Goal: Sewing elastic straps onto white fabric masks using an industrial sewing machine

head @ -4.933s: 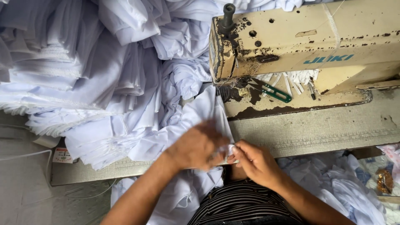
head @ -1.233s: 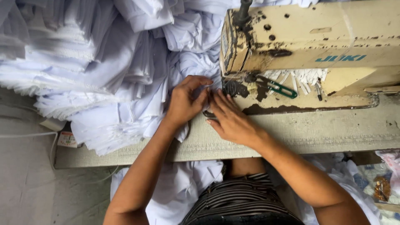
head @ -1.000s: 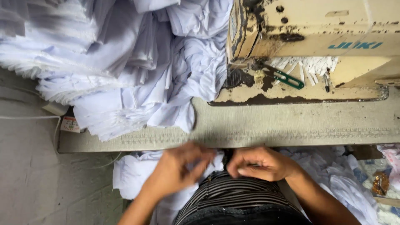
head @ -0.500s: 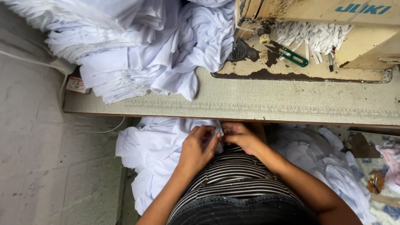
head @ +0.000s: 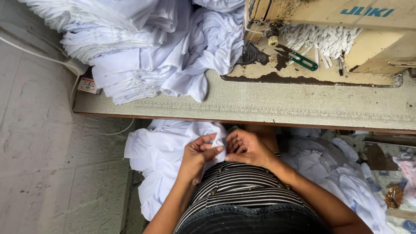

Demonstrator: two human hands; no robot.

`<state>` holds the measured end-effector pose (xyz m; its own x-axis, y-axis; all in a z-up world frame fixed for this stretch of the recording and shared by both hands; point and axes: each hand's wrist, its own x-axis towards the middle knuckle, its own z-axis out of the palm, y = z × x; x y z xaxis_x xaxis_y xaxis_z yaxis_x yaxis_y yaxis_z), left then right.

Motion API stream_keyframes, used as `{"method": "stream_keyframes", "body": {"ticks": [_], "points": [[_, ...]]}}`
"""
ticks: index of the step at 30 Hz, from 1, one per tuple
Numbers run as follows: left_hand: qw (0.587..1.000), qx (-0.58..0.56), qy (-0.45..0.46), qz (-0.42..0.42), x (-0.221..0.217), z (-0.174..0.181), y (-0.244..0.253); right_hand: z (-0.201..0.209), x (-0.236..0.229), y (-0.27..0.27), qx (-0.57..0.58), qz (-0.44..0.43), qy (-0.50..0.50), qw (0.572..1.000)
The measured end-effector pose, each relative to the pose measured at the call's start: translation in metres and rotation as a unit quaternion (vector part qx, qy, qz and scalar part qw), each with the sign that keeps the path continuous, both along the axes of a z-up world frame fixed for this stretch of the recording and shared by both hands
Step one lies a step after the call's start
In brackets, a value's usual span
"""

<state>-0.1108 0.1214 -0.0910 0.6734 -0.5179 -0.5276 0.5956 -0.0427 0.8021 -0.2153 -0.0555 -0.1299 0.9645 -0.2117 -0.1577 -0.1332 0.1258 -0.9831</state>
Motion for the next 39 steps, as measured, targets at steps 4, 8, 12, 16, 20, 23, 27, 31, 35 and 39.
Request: {"method": "stream_keyframes", "body": {"ticks": [4, 8, 12, 16, 20, 23, 27, 31, 35, 39], "points": [[0.998, -0.020, 0.059, 0.014, -0.007, -0.005, 0.005, 0.039, 0.003, 0.018, -0.076, 0.024, -0.003, 0.997], [0.961, -0.114, 0.153, 0.200, 0.026, 0.026, 0.037, 0.005, -0.003, -0.001, -0.127, -0.015, 0.038, 0.991], [0.935, -0.186, 0.154, 0.258, 0.045, 0.083, 0.080, 0.024, -0.011, -0.010, -0.221, 0.057, 0.061, 0.972], [0.940, 0.089, -0.328, -0.001, 0.011, 0.117, 0.072, 0.111, 0.003, 0.026, -0.294, 0.181, -0.177, 0.922], [0.817, 0.038, -0.542, -0.194, -0.032, 0.156, 0.039, -0.002, 0.012, 0.009, -0.061, 0.308, -0.075, 0.947], [0.769, -0.092, -0.550, -0.311, -0.058, 0.169, 0.020, -0.001, 0.008, -0.006, -0.044, 0.295, -0.088, 0.950], [0.709, -0.158, -0.563, -0.393, -0.066, 0.147, 0.012, 0.032, 0.003, -0.009, 0.008, 0.276, -0.103, 0.956], [0.767, -0.058, -0.522, -0.369, -0.034, 0.125, 0.036, 0.047, -0.005, -0.018, 0.059, 0.255, -0.116, 0.958], [0.750, 0.340, -0.544, -0.162, 0.050, 0.092, 0.094, 0.068, -0.018, -0.026, 0.111, 0.224, -0.127, 0.960], [0.757, 0.408, -0.503, 0.080, 0.076, 0.133, 0.105, 0.073, -0.040, -0.045, 0.143, 0.195, -0.140, 0.960]]}}
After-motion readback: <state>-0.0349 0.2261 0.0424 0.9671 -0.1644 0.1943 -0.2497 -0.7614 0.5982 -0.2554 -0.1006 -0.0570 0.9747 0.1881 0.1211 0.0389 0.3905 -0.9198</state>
